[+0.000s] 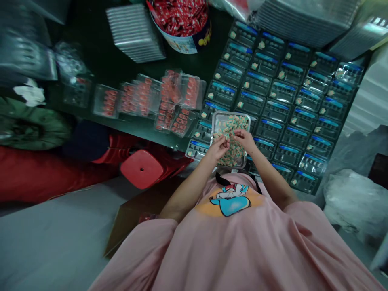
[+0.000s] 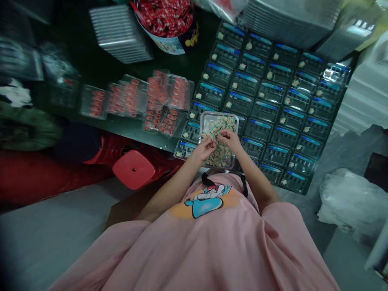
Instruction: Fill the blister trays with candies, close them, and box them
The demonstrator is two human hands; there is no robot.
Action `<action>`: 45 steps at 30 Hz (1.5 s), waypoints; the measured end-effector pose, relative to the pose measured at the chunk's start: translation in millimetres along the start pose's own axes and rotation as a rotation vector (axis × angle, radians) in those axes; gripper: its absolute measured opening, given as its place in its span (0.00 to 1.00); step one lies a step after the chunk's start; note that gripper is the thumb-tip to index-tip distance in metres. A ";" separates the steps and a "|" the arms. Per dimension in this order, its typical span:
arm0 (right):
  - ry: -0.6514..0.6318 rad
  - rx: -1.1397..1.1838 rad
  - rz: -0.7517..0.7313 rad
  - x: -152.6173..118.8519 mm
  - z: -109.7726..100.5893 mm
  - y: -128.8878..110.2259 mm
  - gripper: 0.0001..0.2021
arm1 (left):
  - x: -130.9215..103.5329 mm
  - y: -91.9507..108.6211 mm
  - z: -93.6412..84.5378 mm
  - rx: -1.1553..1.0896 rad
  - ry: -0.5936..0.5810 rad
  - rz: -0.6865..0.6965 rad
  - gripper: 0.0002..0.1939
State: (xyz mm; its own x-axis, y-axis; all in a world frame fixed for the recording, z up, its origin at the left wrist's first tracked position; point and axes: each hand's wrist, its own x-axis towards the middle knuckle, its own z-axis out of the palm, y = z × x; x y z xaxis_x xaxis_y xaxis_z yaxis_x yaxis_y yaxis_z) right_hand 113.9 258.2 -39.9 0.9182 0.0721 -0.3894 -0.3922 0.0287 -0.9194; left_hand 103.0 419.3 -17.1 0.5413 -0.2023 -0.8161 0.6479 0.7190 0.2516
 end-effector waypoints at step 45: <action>0.332 -0.809 0.131 112.3 -168.9 -32.1 0.10 | 8.5 -34.3 -1.2 0.633 0.098 0.548 0.20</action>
State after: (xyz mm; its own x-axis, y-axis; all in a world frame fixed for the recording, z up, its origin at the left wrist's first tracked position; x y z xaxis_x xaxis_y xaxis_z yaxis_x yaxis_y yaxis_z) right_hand 238.9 97.1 -63.4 0.8867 -0.2717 -0.3741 -0.4516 -0.6826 -0.5746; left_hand 84.8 393.7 -33.3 0.8366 0.1465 -0.5278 0.5012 0.1839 0.8455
